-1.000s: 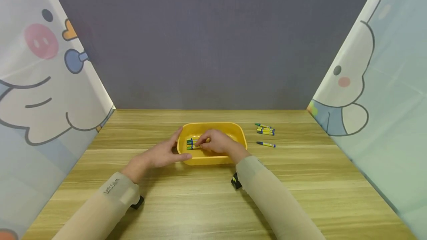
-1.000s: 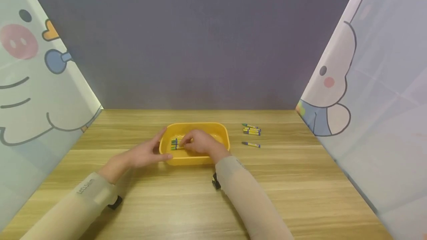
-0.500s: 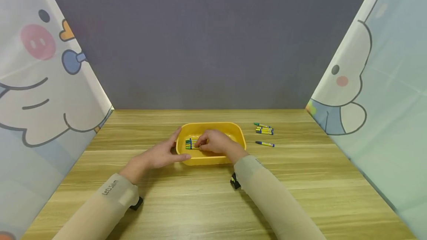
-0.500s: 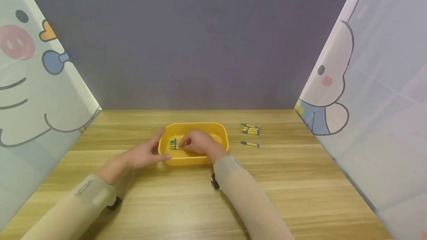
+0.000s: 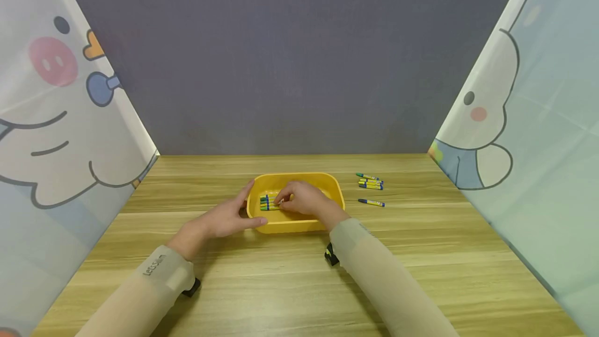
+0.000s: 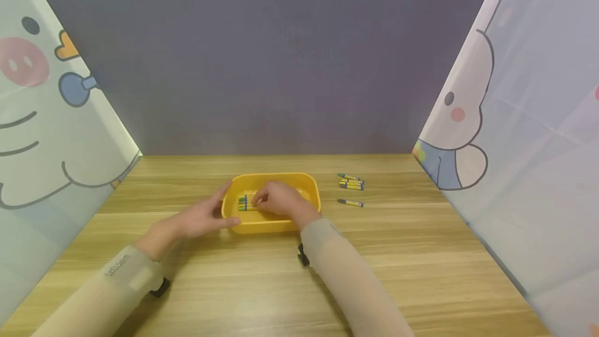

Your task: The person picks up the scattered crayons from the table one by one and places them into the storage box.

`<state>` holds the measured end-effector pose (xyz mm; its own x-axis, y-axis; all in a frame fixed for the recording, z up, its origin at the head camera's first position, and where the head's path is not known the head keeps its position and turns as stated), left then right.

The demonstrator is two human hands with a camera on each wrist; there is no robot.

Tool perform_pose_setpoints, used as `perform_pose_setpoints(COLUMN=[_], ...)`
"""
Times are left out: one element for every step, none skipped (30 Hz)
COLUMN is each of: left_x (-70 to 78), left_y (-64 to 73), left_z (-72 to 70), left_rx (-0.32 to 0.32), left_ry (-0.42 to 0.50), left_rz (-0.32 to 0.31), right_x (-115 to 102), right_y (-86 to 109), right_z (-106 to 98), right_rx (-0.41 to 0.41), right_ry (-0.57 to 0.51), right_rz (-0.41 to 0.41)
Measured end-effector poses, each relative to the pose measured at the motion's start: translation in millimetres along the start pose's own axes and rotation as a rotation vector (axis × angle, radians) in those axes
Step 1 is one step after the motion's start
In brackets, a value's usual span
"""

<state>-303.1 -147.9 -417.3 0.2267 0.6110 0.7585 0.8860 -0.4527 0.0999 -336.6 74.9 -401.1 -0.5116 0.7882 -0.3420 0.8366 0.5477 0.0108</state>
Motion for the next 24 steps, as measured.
perform_pose_setpoints(left_x=[-0.3,-0.5,-0.7,-0.7,-0.8,-0.8,-0.7,-0.6,-0.6,-0.5,-0.3,-0.1,-0.1,-0.1,-0.1,0.2,0.5,0.6,0.7,0.9,0.7,0.7,0.8,0.5], left_y=[0.2,0.1,0.1,0.0,0.2,0.3,0.3,0.3,0.4,0.3,0.4,0.4,0.4,0.4,0.4,0.3,0.1,-0.1,0.0,-0.2,0.0,0.1,0.2,0.3], left_z=[0.1,0.4,0.7,0.9,0.9,1.1,1.1,1.0,0.8,0.9,1.1,1.2,1.2,1.1,1.2,1.1,1.0,0.9,0.7,0.7,0.7,0.8,1.2,1.5], left_rx=[0.001,0.0,-0.001,-0.002,-0.002,-0.005,-0.006,-0.007,-0.007,-0.009,-0.012,-0.014,-0.013,-0.013,-0.015,-0.016,-0.016,-0.015,-0.014,-0.015,-0.015,-0.015,-0.018,-0.02], left_ry=[-0.001,-0.001,0.001,0.003,0.005,0.006,0.007,0.01,0.011,0.012,0.014,0.017,0.018,0.02,0.022,0.022,0.022,0.023,0.021,0.021,0.02,0.021,0.027,0.028], left_rz=[0.0,0.001,0.001,0.001,-0.002,-0.006,-0.008,-0.011,-0.014,-0.015,-0.016,-0.016,-0.016,-0.015,-0.013,-0.011,-0.007,-0.004,-0.003,0.001,0.0,-0.002,-0.001,-0.004], right_x=[0,1,2,3,6,9,13,18,24,32,40,49,59,69,81,92,103,113,124,134,144,152,160,167], right_y=[2.0,4.3,7.1,10.2,14.3,18.6,23.9,29.8,36.5,44.0,51.8,59.9,68.4,76.8,85.6,94.4,102.7,110.7,118.3,124.9,131.1,136.4,140.8,144.9], right_z=[-3,-6,-9,-13,-19,-24,-31,-38,-45,-52,-58,-64,-69,-73,-76,-79,-82,-83,-84,-84,-83,-81,-79,-77], right_rx=[0.007,0.015,0.024,0.034,0.047,0.063,0.081,0.102,0.126,0.146,0.168,0.181,0.194,0.205,0.212,0.21,0.206,0.197,0.187,0.172,0.151,0.13,0.109,0.092], right_ry=[-0.007,-0.015,-0.026,-0.031,-0.029,-0.021,-0.018,-0.021,-0.016,-0.016,-0.019,-0.03,-0.044,-0.053,-0.059,-0.073,-0.079,-0.09,-0.087,-0.081,-0.072,-0.064,-0.049,-0.031], right_rz=[-0.003,-0.007,-0.014,-0.022,-0.029,-0.038,-0.048,-0.054,-0.052,-0.044,-0.032,-0.019,0.0,0.021,0.044,0.065,0.087,0.109,0.127,0.148,0.166,0.18,0.189,0.193])
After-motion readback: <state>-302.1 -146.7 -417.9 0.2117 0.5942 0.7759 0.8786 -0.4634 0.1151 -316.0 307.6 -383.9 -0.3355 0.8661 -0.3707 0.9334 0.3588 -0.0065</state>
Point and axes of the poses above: each hand's wrist, its own y-axis away from the middle knuckle, its own z-axis out of the palm, x = y × z, the point moved 5 cm from there along -y, towards the middle knuckle, and after that the axes turned 13 degrees about y, right-handed, at the moved point
